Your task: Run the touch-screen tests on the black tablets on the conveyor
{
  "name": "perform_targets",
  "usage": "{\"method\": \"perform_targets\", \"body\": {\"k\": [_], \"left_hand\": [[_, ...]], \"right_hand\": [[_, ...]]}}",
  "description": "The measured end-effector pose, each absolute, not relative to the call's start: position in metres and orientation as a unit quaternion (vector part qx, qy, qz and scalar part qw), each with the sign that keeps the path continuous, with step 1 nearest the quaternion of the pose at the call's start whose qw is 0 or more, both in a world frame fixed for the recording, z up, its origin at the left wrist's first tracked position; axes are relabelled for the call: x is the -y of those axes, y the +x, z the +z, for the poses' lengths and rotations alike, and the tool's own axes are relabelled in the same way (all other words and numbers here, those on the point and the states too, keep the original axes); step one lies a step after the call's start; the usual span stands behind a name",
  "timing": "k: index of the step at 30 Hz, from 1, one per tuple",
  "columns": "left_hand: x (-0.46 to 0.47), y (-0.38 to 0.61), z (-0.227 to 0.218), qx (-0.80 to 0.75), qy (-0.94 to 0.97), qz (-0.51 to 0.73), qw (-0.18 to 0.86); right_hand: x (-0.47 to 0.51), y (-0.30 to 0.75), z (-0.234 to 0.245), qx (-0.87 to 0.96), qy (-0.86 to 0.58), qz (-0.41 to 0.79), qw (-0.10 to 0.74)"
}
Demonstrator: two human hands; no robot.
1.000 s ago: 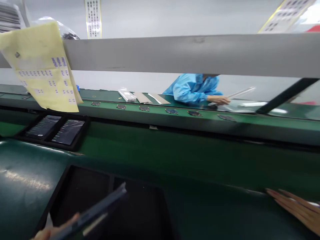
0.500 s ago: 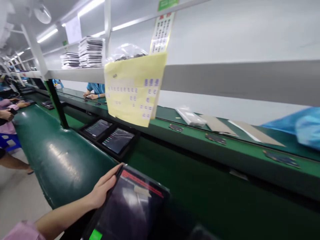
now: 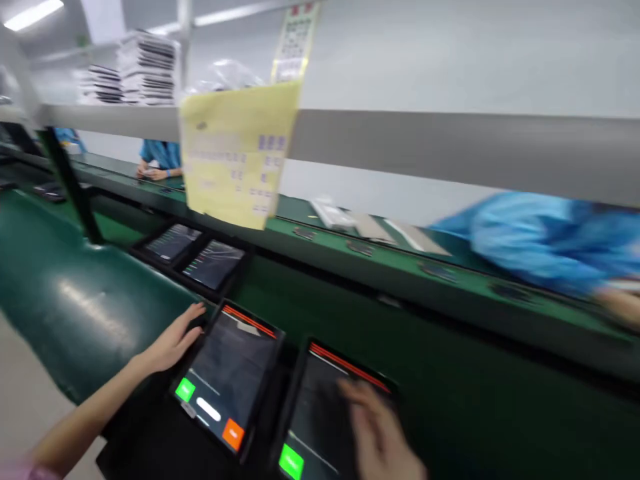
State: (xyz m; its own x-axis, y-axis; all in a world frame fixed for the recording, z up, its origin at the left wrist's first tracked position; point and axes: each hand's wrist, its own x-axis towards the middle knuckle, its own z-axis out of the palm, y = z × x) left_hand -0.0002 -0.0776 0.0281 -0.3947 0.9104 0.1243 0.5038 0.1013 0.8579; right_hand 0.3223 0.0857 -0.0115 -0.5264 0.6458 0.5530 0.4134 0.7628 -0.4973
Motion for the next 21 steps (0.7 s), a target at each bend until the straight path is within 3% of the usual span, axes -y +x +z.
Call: {"method": "perform_targets", "body": {"k": [6,11,21], "left_hand": [[0.134,0.002,0.010,-0.737,0.505,0.341,0.291],[0.135,0.007,0.006,-0.743,0.539,0.298,0.261],[0.130,0.026,0.011,-0.715,0.569,0.325,0.243]], "right_hand": [[-0.032,0.333,-0.010,0.929,-0.141,0.076,0.335],[-0.024,0.333,-0.010,0.923,-0.136,0.078,0.351],[-0.029,0.363,-0.012,0.916,-0.177,0.077,0.351]]}}
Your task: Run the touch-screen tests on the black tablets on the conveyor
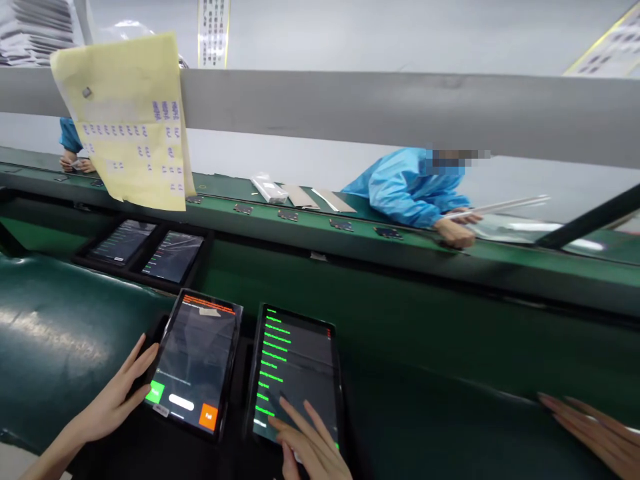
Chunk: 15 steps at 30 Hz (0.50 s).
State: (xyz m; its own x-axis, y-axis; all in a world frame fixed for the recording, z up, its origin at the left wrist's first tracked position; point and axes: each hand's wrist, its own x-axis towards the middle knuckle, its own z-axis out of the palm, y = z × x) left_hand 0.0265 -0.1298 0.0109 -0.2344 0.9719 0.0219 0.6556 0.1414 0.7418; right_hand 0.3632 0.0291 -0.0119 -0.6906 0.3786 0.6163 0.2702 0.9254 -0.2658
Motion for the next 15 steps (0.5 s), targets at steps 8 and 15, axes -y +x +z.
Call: {"method": "perform_targets", "body": {"k": [8,15], "left_hand": [[0.089,0.088,-0.006,-0.685,0.613,0.317,0.234],[0.051,0.118,-0.010,-0.667,0.641,0.309,0.221]], "right_hand": [[-0.017,0.356,0.004,0.919,-0.177,0.111,0.335],[-0.014,0.362,0.009,0.894,-0.217,0.115,0.374]]}}
